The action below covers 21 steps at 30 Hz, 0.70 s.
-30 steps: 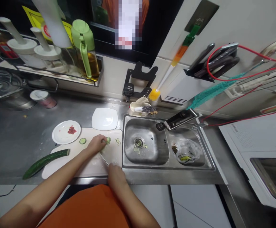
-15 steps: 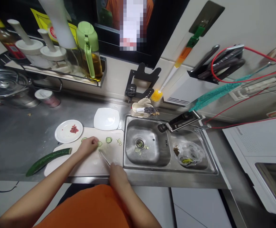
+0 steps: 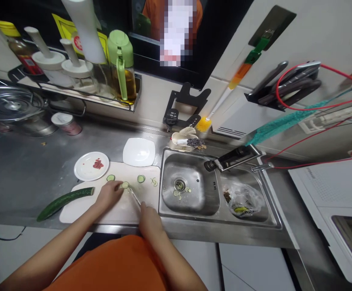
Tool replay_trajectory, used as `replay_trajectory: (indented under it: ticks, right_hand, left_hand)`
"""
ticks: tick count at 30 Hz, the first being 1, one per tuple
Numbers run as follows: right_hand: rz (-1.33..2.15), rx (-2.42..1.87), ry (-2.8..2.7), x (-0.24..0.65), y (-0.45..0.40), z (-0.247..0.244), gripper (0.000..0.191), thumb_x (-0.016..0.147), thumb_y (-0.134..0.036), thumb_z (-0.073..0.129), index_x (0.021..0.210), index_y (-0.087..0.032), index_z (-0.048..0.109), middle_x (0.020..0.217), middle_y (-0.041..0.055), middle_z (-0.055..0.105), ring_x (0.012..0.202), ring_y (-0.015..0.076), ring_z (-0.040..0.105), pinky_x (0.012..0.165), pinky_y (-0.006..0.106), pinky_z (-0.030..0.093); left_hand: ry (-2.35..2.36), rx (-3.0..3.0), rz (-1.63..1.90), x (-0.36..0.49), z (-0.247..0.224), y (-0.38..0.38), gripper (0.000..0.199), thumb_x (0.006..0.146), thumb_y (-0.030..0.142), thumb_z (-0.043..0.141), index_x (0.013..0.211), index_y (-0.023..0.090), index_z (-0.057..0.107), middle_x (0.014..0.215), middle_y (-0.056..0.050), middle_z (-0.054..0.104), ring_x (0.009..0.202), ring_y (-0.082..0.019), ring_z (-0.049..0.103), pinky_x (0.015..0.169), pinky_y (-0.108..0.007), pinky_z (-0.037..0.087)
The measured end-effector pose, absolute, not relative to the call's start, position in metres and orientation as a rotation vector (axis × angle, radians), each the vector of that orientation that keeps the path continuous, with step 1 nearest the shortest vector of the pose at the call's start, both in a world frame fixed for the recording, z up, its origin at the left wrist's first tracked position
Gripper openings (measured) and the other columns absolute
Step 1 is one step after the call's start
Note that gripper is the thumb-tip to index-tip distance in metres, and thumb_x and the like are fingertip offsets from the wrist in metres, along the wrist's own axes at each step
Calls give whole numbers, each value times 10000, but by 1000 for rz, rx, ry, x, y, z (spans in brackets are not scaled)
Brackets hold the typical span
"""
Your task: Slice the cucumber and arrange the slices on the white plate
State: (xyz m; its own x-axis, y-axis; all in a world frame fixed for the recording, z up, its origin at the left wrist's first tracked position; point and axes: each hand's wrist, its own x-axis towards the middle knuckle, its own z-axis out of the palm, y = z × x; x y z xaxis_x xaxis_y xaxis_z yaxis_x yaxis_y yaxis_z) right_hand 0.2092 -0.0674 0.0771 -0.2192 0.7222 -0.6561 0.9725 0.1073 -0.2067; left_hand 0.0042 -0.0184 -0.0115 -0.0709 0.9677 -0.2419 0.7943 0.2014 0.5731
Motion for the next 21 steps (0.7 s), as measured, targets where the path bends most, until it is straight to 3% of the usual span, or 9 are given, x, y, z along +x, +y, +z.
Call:
replay_trajectory:
  ticks: [21]
  right_hand:
    - [-824, 1623, 2034, 187, -59, 75, 412, 844, -13, 290, 1207, -145, 433, 987, 142, 643, 963, 249, 615, 719, 308, 454]
  left_hand:
    - [1915, 1701, 564, 4, -31, -25, 293, 771, 289, 538, 995, 158, 675, 960, -81, 672, 926, -213, 600, 885, -322, 451]
